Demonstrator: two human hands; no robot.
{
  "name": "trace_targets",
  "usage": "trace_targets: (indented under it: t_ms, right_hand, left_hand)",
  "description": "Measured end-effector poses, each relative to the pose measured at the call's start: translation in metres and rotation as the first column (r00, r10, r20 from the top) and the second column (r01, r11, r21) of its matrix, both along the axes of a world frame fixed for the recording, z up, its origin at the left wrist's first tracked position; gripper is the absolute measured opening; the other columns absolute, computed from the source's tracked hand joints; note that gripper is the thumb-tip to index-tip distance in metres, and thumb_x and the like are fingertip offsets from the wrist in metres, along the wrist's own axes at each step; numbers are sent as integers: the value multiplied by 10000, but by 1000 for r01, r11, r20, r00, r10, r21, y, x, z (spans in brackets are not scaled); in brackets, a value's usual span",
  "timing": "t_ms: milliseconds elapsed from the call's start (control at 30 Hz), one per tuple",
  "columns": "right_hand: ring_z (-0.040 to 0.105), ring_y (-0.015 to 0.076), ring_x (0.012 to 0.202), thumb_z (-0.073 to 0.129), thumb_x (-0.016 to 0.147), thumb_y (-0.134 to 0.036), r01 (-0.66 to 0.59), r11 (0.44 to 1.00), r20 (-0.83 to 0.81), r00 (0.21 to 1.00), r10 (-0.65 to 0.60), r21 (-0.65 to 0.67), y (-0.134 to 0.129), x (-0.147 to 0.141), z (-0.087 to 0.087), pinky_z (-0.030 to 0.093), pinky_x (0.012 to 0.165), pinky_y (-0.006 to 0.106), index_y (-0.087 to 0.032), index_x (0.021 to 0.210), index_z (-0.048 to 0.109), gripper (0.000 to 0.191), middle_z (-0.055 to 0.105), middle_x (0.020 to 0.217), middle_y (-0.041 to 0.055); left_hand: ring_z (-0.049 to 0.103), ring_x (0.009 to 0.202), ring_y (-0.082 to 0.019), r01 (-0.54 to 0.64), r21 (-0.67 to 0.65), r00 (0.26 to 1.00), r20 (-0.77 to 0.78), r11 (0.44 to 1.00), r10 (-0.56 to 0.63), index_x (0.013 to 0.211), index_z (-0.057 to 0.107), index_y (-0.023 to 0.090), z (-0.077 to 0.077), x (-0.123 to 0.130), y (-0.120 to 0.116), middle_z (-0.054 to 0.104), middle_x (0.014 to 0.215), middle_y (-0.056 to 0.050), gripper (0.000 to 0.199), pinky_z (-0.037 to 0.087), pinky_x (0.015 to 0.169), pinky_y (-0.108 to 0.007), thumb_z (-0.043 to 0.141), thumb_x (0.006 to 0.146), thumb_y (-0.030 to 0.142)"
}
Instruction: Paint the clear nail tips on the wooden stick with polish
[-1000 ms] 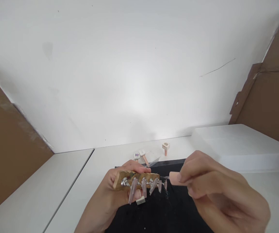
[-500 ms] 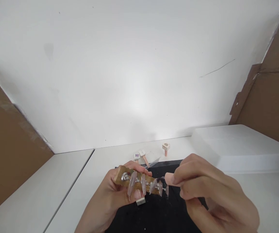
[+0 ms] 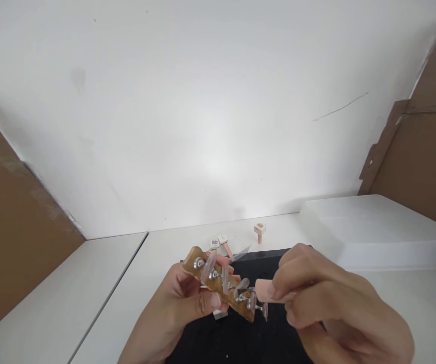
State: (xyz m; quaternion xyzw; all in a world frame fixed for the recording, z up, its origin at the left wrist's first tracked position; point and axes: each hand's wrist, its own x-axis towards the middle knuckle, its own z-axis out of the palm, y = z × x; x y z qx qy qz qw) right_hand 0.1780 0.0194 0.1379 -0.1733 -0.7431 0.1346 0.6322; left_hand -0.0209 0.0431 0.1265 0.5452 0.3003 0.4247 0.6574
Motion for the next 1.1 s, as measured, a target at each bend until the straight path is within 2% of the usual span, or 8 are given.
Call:
trace_targets:
  t_ms: [167, 367, 600, 767, 933, 1100]
  right_hand:
    - [526, 146, 534, 416, 630, 67, 86, 995, 100, 991, -90, 43, -1, 2, 9, 446, 481, 289, -192, 680, 549, 296, 614, 680, 50]
    - [514, 139, 534, 409, 664, 65, 119, 991, 144, 981, -127, 61, -2, 0, 14, 420, 475, 278, -169, 653, 535, 267, 597, 658, 57]
    - [500, 135, 550, 414, 667, 73, 110, 992, 118, 986, -116, 60, -2, -1, 12, 396, 471, 271, -157, 665, 532, 258, 577, 660, 53]
    - [510, 130, 574, 426, 640, 88, 54, 999, 10, 998, -55, 5, -1, 0, 2, 404, 485, 272, -168, 695, 525, 280, 576, 722, 38]
    - [528, 127, 584, 433, 632, 100, 9, 998, -17, 1000, -10, -57, 1, 1, -5, 421, 505, 273, -180, 702, 536, 306, 583, 741, 21]
    - [523, 122, 541, 432, 636, 84, 31, 999, 13, 999, -31, -14, 1, 1, 0, 432, 487, 262, -179, 677, 534, 285, 588, 700, 26]
  left_hand:
    - [529, 621, -72, -6, 8, 1000, -13, 1000, 6, 901, 662, 263, 6, 0, -6, 619, 778, 19, 226, 407, 607, -205, 690, 678, 235]
    - [508, 627, -75, -5, 17, 999, -33, 1000, 6, 917, 654, 254, 8, -1, -7, 596, 781, 16, 227, 409, 584, -199, 675, 692, 235]
    - [536, 616, -91, -37, -5, 999, -26, 999, 37, 759, 673, 201, 7, -3, -9, 583, 827, -7, 86, 441, 578, -224, 680, 680, 235]
    - [537, 588, -101, -24, -5, 998, -52, 1000, 23, 844, 676, 206, 0, -7, -5, 590, 652, -6, 145, 438, 580, -225, 659, 706, 246]
    - [542, 596, -103, -35, -14, 997, -70, 999, 34, 869, 673, 203, -4, -8, -3, 600, 660, -12, 172, 439, 577, -219, 658, 708, 260]
    - [538, 580, -101, -42, -20, 997, -58, 999, 41, 907, 670, 195, -2, -5, -3, 600, 677, -17, 222, 441, 557, -217, 664, 701, 279]
